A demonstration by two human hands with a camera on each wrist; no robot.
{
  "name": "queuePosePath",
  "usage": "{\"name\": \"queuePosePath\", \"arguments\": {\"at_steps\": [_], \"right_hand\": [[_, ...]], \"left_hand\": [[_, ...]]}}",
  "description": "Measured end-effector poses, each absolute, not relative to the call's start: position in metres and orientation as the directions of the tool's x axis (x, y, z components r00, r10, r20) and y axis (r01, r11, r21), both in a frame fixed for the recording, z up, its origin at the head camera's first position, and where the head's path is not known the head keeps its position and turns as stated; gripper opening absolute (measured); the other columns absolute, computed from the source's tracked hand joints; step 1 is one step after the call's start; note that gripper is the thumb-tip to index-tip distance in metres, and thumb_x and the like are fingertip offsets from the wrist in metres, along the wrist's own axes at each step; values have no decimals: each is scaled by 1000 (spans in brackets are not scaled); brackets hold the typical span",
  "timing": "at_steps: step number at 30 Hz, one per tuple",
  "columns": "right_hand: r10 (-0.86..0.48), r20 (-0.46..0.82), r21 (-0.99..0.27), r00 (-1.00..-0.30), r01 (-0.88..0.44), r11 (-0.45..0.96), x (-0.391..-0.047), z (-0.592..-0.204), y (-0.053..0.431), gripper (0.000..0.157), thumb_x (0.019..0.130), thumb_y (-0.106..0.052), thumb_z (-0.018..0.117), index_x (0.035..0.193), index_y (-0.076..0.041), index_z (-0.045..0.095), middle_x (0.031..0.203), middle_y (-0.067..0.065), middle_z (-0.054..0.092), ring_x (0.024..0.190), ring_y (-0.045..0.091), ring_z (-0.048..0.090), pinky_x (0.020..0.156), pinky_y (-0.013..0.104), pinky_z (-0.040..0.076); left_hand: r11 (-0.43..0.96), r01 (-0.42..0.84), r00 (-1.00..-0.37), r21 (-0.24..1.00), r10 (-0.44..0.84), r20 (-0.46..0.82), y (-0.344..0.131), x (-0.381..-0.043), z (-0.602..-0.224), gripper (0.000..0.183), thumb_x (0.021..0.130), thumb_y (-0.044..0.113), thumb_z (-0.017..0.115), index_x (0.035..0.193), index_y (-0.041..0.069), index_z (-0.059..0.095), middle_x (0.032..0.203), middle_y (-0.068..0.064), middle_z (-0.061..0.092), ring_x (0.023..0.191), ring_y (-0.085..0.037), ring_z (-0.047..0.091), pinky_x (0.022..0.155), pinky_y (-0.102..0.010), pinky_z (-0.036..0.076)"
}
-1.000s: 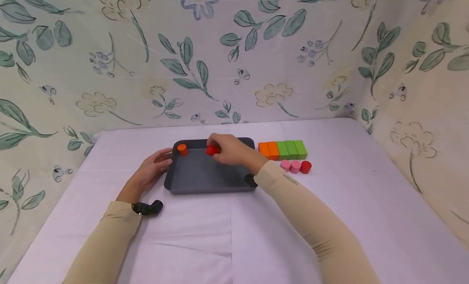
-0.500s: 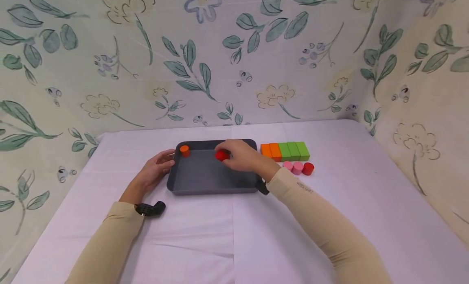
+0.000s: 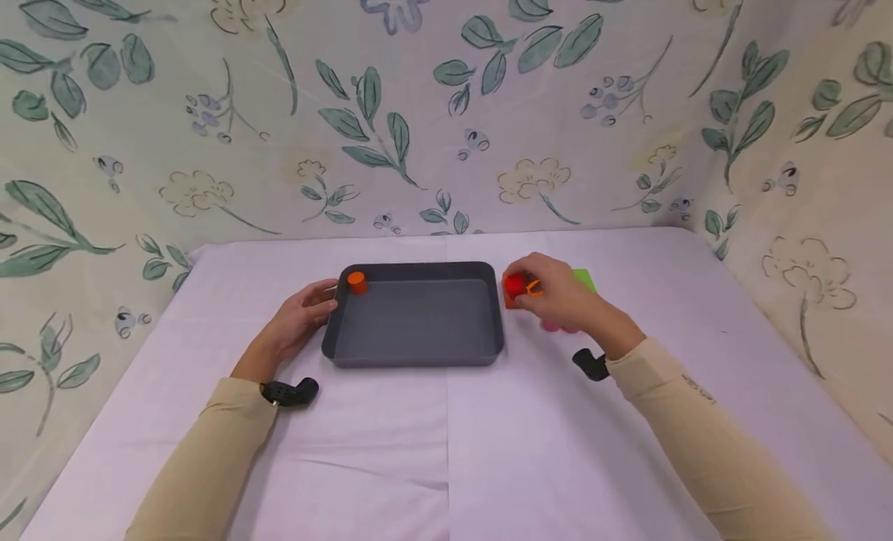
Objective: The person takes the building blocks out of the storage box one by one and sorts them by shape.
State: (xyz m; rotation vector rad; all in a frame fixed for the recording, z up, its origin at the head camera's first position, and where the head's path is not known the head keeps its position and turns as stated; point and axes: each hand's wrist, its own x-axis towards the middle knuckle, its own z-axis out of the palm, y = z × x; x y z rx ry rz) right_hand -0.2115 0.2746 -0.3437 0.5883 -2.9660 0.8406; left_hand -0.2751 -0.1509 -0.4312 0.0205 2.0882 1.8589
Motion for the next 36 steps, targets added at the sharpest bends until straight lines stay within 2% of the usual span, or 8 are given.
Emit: {"name": "queuePosePath", "arguments": {"at_steps": [6,19,27,36], "right_hand": [[-274,8,-506,-962,-241,828,-201,-345,298,41,90,-6,66,130,-1,56,127,19,60,113,36,61,99,56,53],[-344,71,-488,-936,-334,807,-205,-367,301,38,85,2,67,122,0,60,118,16,66,102,28,61,90,50,58],[-298,11,-456,-955,-270,848,-208,-374,299,41,85,0,69,125,-1,60,124,18,63,106,31,60,95,52,56],[-296,12,-399,-955,-277,874,-209,-382,296,39,84,-1,74,121,-2,65,119,16,64,106,30,57,96,53,55]], "left_hand": [[136,-203,-944,970,234,-231,-150,-275,-431,60,99,11,56,155,12,33,161,-15,33,144,-33,39,122,-47,32],[140,-222,-943,965,220,-249,-149,-275,-432,61,99,12,57,155,14,33,160,-13,35,142,-33,41,121,-47,33],[134,-217,-945,967,220,-243,-148,-276,-432,61,98,12,58,154,14,34,160,-14,36,142,-33,42,120,-46,34],[132,-214,-945,968,224,-240,-151,-277,-433,61,98,13,58,154,14,34,160,-13,36,141,-32,42,120,-46,34]]}}
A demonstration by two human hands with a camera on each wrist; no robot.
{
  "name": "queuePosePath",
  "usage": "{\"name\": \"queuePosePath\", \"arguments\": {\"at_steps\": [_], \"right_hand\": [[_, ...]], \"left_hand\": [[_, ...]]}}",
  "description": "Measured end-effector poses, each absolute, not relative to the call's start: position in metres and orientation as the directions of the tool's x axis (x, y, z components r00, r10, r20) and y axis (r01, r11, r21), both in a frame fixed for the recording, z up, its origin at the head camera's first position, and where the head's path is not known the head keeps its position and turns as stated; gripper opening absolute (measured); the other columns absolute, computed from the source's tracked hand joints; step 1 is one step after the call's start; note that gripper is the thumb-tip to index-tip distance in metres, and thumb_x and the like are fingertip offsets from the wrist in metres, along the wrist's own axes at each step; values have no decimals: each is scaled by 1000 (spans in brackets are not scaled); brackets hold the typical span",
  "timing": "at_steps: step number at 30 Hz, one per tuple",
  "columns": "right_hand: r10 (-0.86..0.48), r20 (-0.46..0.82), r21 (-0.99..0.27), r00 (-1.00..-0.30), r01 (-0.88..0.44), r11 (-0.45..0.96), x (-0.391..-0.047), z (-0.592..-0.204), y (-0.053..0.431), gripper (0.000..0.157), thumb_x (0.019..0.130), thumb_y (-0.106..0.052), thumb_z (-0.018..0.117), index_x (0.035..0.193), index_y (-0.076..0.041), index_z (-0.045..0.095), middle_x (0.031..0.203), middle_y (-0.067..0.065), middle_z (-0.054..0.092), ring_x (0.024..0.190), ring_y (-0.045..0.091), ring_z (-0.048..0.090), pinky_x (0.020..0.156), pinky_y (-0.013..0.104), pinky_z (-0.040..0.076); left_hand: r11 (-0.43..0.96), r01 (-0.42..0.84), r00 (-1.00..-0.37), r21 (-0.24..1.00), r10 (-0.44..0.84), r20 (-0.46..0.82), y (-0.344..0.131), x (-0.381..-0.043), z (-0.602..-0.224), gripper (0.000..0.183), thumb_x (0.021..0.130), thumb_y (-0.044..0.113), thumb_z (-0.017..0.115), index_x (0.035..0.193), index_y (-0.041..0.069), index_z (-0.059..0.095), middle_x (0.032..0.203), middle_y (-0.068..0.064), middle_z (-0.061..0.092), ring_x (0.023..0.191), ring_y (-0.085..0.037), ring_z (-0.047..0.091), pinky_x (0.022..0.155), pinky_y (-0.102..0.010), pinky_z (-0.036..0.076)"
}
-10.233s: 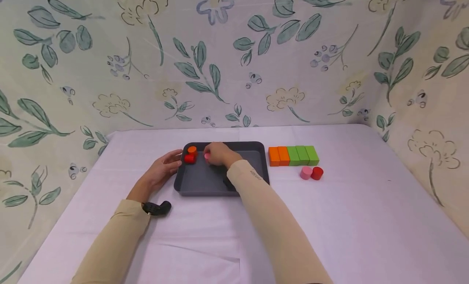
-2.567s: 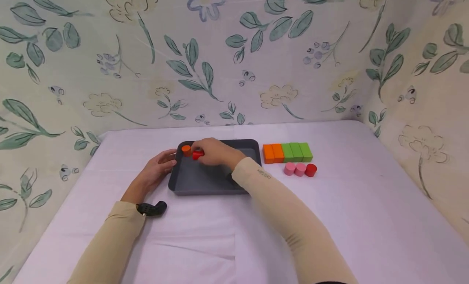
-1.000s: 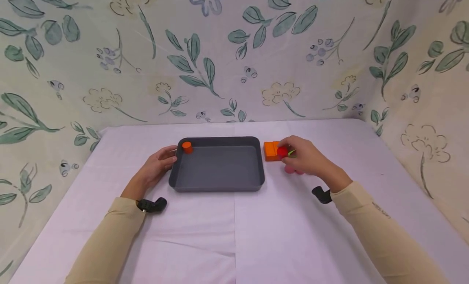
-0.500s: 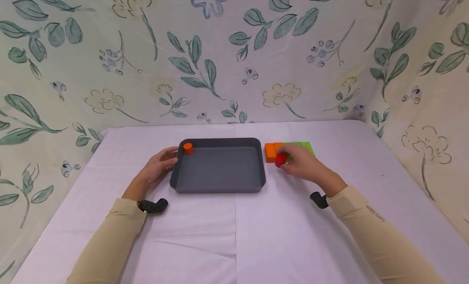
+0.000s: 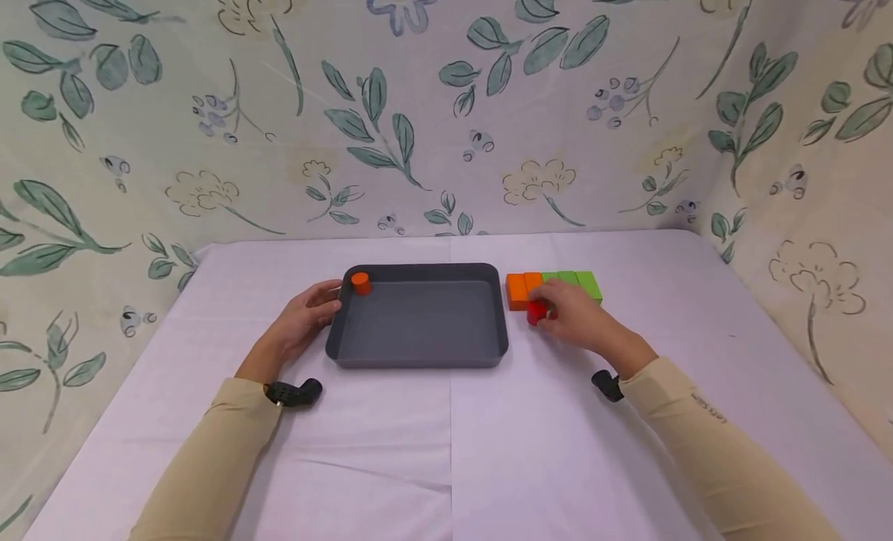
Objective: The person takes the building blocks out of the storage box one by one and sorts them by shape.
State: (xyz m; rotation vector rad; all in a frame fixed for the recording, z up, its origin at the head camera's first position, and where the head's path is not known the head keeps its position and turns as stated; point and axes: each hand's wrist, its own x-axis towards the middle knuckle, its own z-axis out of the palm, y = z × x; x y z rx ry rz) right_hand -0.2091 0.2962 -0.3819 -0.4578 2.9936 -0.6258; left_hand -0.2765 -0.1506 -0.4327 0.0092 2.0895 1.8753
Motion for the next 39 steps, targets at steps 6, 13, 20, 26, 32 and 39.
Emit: {"name": "queuePosePath", "arguments": {"at_steps": [6,13,20,26,32,39], "right_hand": [[-303,16,-380,-953,-286,880,-210,-388,298,36,83,-2,75,118,-5,67,117,14,64,106,30,56,97,53,54],[-298,12,-364,-955,-282,888,-210,-392,297,36,83,-2,75,117,-7,68,115,13,66,105,29,56,94,52,55],[-302,3,-347,-953,-284,894,-211,-397,300,34,83,-2,74,116,-7,69,114,12,66,104,29,56,93,51,55],[-303,-9,-347,-953,-282,895,-211,-397,301,34,84,-3,73,117,-6,68,115,13,66,104,30,56,92,51,55],[-288,-20,-357,-957,-262,897,-210,-395,300,35,84,-1,72,118,-6,68,117,14,66,108,32,56,93,53,55],[-277,-32,-334,-960,-251,908,-209,-396,302,37,83,-3,73,119,-8,68,120,13,66,110,32,55,93,53,56]], "left_hand": [[142,-209,-946,968,222,-237,-151,-276,-433,61,98,13,58,154,14,33,160,-13,36,141,-32,43,120,-46,34],[146,-216,-945,965,216,-245,-151,-276,-433,61,98,13,57,155,14,33,160,-13,36,141,-33,42,120,-46,34],[139,-215,-947,967,212,-241,-150,-275,-433,60,98,13,58,154,16,35,160,-12,37,142,-32,42,121,-46,34],[128,-200,-948,971,225,-225,-151,-275,-435,60,98,13,58,153,16,36,159,-13,37,143,-31,41,122,-46,32],[133,-194,-951,972,217,-219,-150,-276,-435,58,98,14,59,152,17,38,159,-12,37,143,-30,41,122,-46,32],[138,-205,-949,969,215,-231,-149,-277,-436,58,98,14,59,152,17,37,159,-12,38,142,-30,42,121,-45,34]]}}
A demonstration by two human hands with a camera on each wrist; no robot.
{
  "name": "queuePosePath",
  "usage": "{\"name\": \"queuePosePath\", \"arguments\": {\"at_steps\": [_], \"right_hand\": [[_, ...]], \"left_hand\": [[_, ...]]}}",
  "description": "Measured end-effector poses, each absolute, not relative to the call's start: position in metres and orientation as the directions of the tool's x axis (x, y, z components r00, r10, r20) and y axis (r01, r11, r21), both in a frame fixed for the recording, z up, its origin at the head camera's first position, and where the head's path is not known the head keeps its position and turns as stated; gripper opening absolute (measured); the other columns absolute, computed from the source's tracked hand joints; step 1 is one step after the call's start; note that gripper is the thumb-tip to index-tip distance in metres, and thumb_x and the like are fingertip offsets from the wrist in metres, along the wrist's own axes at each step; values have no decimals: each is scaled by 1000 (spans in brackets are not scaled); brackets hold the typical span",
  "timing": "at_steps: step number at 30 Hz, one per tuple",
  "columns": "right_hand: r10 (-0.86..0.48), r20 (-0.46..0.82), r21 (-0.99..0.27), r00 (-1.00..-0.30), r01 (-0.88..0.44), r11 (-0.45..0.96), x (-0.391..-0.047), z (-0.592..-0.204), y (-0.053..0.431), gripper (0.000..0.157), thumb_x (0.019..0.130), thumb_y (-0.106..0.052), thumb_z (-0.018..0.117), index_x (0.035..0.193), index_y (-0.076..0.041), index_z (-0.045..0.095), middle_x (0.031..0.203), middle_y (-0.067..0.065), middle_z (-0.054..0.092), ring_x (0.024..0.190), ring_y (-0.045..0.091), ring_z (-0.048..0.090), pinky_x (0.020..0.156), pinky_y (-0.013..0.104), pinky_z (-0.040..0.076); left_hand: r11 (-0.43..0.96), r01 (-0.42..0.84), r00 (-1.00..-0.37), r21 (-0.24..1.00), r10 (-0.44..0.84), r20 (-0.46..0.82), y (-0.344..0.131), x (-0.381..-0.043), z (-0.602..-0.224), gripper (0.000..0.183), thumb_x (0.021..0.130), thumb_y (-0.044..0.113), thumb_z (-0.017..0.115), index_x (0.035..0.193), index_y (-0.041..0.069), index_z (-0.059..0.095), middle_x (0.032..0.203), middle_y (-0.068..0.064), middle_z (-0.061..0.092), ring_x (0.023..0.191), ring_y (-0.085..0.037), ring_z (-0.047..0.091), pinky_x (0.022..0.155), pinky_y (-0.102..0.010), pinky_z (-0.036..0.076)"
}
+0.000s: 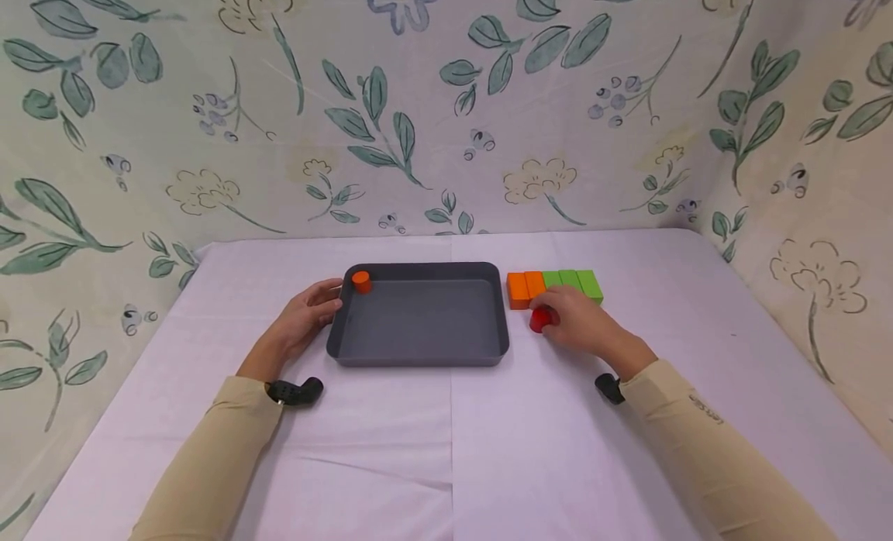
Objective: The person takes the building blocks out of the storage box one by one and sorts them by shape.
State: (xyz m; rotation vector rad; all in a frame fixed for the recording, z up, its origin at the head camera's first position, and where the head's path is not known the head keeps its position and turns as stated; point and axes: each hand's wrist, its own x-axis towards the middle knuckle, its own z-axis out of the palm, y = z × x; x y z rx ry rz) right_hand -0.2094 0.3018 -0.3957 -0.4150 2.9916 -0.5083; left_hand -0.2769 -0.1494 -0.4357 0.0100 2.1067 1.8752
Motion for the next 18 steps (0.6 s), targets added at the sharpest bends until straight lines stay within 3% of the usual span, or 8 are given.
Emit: {"name": "queuePosePath", "arguments": {"at_steps": [6,12,18], "right_hand": [[-292,-7,-327,-956,-273,905,-205,-388,302,35,84,-4,72,118,-10,69,122,12,64,114,32,52,96,55,53],[-352,103,-309,-931,-366,878,-204,-379,299,30,85,-7,73,115,-5,70,119,14,66,115,34,53,99,57,50],[-389,191,-293,-901,-430,854,-208,-368,288,26,85,-5,70,111,-3,70,112,14,70,108,32,57,95,52,53]], "left_hand": [[135,-197,-950,971,219,-224,-149,-277,-434,59,98,13,59,153,17,36,160,-12,36,143,-31,41,121,-46,33],[132,-210,-947,969,219,-235,-149,-277,-433,60,99,13,58,154,15,34,160,-12,35,144,-31,40,123,-46,32],[133,-204,-947,970,225,-230,-149,-275,-433,59,99,13,58,153,16,36,160,-13,35,142,-33,41,122,-47,32]]}}
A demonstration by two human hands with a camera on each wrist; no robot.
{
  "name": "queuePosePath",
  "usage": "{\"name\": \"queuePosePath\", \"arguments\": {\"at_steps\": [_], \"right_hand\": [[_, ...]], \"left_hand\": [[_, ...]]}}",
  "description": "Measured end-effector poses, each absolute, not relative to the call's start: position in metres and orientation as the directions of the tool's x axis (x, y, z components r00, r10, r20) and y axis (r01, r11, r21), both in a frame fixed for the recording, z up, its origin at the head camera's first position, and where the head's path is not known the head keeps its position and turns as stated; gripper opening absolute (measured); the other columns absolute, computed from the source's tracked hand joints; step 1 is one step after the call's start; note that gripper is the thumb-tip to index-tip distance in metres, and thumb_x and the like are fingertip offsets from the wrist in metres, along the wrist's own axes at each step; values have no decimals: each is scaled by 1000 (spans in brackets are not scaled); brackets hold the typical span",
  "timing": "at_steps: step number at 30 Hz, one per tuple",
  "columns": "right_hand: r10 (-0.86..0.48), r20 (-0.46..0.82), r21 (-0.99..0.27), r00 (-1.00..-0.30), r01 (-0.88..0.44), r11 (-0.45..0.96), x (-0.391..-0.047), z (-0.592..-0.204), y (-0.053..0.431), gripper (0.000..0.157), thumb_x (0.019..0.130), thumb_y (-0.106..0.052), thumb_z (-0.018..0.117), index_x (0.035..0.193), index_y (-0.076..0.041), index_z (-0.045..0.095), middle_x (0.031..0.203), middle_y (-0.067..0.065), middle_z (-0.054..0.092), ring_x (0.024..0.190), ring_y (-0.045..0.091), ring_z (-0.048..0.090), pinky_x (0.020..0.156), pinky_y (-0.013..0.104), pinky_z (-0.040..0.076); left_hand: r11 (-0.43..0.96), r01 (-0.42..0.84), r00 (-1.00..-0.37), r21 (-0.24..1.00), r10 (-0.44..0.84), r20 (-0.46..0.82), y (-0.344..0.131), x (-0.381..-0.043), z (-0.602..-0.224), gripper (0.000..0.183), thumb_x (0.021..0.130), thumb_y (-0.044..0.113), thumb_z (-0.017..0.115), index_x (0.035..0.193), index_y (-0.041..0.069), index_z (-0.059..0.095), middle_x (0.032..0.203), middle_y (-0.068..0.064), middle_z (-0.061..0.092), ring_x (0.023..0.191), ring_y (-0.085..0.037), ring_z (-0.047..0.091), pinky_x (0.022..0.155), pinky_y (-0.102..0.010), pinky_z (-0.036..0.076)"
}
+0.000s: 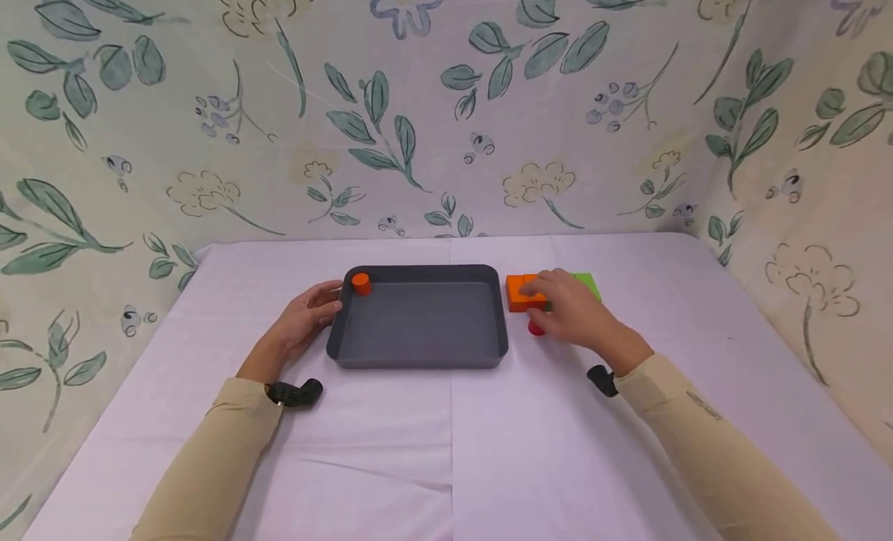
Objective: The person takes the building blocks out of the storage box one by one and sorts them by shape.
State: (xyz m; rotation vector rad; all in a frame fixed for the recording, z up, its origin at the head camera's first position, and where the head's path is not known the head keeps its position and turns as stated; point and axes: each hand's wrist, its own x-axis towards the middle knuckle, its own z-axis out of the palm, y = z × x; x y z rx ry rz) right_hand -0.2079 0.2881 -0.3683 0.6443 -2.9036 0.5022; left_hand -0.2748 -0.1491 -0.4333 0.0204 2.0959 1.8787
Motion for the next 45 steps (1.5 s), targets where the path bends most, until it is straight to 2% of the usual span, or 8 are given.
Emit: {"name": "queuePosePath", "arguments": {"at_steps": [3,9,17,25,30,38,45], "right_hand": [[-399,195,-300,-896,-442,846,-211,-362,277,25,87,-5,67,112,-3,70,112,13,70,108,30,57,93,50,54],[-443,135,-316,-887,-462,829,-222,-347,245,27,90,-10,67,118,-7,69,116,9,68,113,27,56,99,47,52],[-552,77,-282,-831,-549,787,-242,-341,195,30,91,-11,67,121,-9,68,118,8,69,112,23,63,99,43,54],[-626,41,-269,-779,-612,744,-261,-343,151,27,92,-10,65,119,-10,69,118,9,70,108,22,65,97,40,55],[-618,-22,-289,-786,-587,757,-273,-347,127,29,95,-12,62,123,-9,67,122,10,68,109,23,63,98,39,54],[-578,-105,-445,-809,-482,755,-291,-357,95,43,95,-15,62,136,-3,57,134,12,63,123,26,61,107,40,51],[-554,-130,-480,-822,-437,761,-297,-370,67,53,93,-15,64,143,-2,50,142,12,58,129,26,56,115,40,43]], "left_hand": [[128,-204,-948,971,221,-229,-150,-275,-434,58,98,12,59,152,16,38,160,-12,35,142,-33,42,121,-47,33],[140,-206,-947,969,220,-233,-149,-274,-432,59,98,12,57,153,15,35,159,-14,37,142,-33,42,122,-47,32],[139,-219,-944,966,218,-246,-149,-273,-435,60,99,14,58,154,16,35,160,-13,36,142,-32,42,121,-46,33],[143,-211,-948,967,212,-238,-148,-274,-436,60,99,15,58,154,17,34,160,-12,35,143,-32,41,122,-47,32],[136,-213,-948,967,210,-238,-148,-274,-436,60,99,14,58,154,17,35,160,-12,36,142,-32,42,121,-47,32],[150,-218,-949,965,197,-245,-149,-274,-436,60,99,14,58,154,17,35,160,-11,37,141,-32,43,121,-46,34],[129,-210,-950,969,208,-233,-149,-274,-434,59,98,13,58,153,16,36,159,-12,38,141,-32,44,120,-47,35]]}}
